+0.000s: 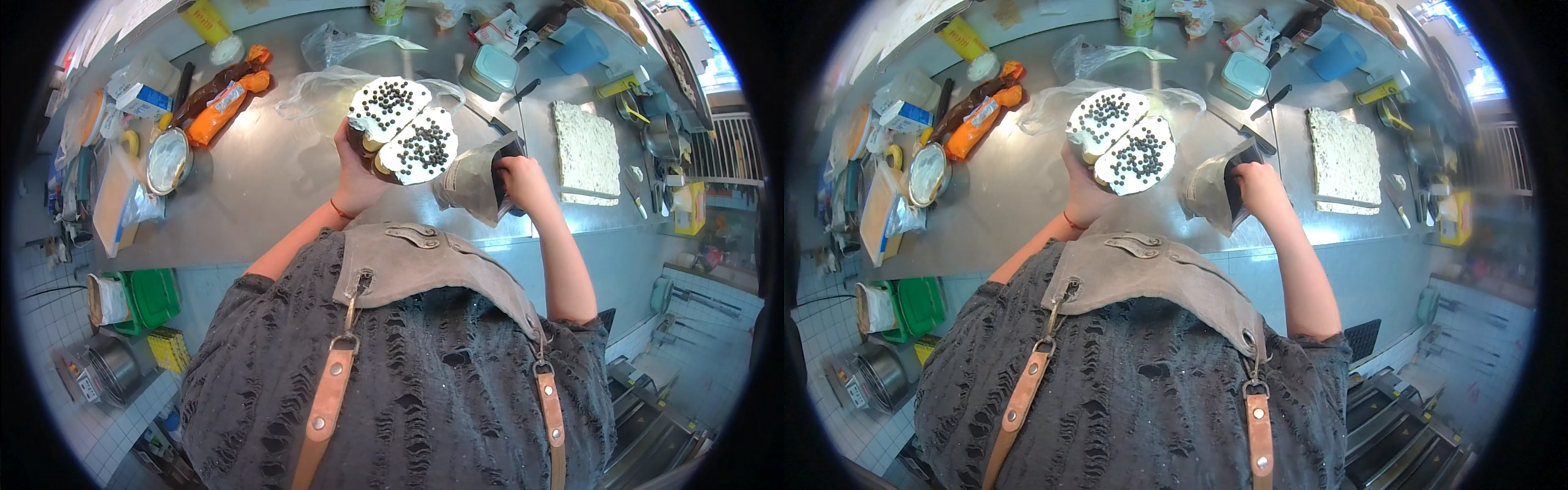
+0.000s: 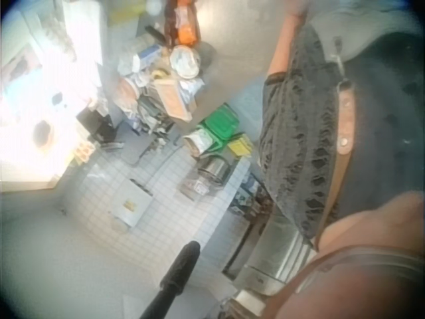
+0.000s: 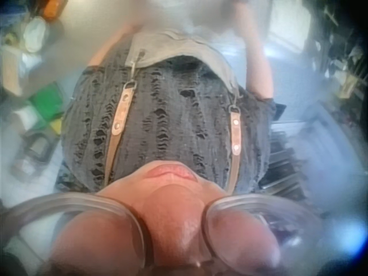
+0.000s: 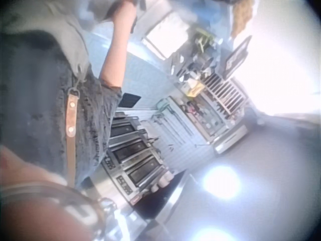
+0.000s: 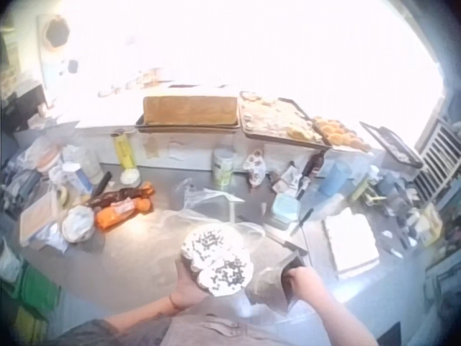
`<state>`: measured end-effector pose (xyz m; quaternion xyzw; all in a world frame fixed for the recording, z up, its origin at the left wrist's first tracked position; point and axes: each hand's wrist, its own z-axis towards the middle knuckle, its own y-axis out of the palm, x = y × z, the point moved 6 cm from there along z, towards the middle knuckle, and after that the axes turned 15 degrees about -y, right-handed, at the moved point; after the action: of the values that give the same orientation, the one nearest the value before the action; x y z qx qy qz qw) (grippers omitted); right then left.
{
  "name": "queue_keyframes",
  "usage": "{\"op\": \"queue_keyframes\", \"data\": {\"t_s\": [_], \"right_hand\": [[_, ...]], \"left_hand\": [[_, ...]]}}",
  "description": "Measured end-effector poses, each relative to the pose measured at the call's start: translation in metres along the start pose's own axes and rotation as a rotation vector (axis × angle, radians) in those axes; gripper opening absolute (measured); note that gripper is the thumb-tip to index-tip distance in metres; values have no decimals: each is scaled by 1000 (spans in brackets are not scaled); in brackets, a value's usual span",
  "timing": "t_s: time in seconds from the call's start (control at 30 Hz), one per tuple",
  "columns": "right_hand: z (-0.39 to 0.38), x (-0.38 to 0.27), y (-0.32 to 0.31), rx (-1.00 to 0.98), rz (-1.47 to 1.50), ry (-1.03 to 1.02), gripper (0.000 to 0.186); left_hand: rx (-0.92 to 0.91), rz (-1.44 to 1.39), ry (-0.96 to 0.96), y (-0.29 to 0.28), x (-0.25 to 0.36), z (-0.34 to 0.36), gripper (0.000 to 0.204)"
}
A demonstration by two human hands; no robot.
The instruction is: The person retrieves a sheet of white icing from a plastic bag, places it on the counter, and then picks up two pastries. They sprinkle black seeds onto the iced surfaces of the pastries and place them on a tray.
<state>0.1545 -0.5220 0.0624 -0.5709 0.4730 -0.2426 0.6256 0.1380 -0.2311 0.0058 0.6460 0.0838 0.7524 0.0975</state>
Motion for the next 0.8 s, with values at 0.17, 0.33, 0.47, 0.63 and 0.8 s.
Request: {"op": "queue_keyframes", "data": {"t_s": [0.17, 0.33, 0.47, 0.63, 0.8], "right_hand": [[-5, 9, -5, 86, 214, 111, 17], [-8, -15, -30, 276, -89, -171, 21], [-14, -26, -54, 275, 215, 46, 19], [7, -62, -99, 293, 845, 96, 21], [51, -118, -136, 256, 694, -209, 24]], "left_hand": [[-17, 21, 7, 2, 1, -1, 137], [-14, 35, 2, 0, 2, -1, 137], [-55, 116, 76, 1, 4, -2, 132], [-64, 75, 64, 1, 1, -1, 133], [-57, 66, 55, 4, 4, 0, 134]]}}
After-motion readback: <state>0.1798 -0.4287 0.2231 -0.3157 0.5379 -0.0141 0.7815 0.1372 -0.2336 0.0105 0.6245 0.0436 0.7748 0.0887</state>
